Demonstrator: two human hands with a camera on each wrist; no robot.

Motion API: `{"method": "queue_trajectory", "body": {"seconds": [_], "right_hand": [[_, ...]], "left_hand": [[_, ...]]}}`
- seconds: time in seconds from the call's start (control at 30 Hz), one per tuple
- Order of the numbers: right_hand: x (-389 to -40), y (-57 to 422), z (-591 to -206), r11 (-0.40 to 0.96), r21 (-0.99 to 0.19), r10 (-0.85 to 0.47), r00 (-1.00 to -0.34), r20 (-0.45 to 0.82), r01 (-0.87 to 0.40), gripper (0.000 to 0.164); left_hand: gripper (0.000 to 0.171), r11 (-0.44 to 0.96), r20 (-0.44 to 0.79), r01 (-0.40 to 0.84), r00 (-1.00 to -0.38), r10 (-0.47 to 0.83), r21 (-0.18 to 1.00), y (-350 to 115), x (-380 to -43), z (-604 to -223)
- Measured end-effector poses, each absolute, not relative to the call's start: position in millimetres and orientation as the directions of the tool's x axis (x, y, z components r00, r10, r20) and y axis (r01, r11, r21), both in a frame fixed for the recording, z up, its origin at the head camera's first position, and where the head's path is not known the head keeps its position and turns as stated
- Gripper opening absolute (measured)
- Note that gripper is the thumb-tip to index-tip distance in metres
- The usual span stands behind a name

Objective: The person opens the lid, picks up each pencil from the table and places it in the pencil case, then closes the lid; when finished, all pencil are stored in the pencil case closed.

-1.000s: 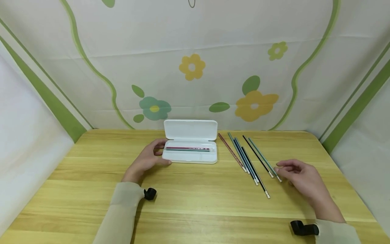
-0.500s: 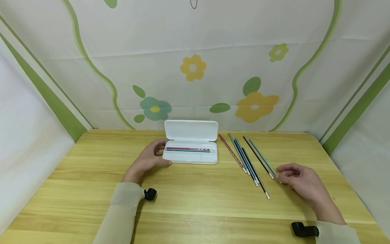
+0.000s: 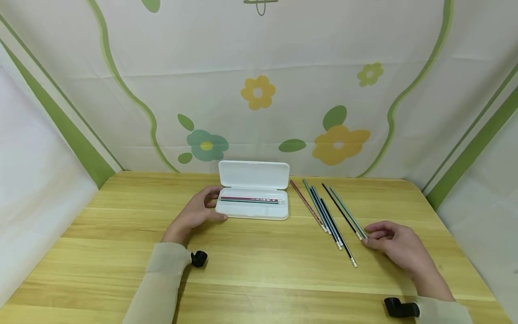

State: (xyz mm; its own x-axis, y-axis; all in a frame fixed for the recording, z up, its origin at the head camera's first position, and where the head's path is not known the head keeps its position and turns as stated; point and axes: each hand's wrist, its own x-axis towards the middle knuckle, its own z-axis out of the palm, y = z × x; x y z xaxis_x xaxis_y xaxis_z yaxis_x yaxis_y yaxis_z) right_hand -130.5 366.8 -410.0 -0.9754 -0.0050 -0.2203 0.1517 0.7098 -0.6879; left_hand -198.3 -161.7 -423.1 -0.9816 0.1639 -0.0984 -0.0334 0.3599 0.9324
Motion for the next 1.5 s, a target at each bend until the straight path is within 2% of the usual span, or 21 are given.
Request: {"method": "queue_trajectory", "body": {"seconds": [0.93, 1.5], "right_hand": [[-123.8, 353.6, -415.8, 0.777, -0.618, 0.017, -0.986, -0.167, 0.118, 0.040], [-124.8, 356.2, -409.0, 0.818, -0.562, 0.035, -0.987, -0.157, 0.118, 0.041]], "left_hand": [[0.088, 0.351, -0.091, -0.029, -0.983, 0.162, 0.936, -166.9, -192.2, -425.0], [0.088, 0.344, -0.091, -0.030, -0.983, 0.162, 0.938, -163.1, -196.5, -423.7]]}}
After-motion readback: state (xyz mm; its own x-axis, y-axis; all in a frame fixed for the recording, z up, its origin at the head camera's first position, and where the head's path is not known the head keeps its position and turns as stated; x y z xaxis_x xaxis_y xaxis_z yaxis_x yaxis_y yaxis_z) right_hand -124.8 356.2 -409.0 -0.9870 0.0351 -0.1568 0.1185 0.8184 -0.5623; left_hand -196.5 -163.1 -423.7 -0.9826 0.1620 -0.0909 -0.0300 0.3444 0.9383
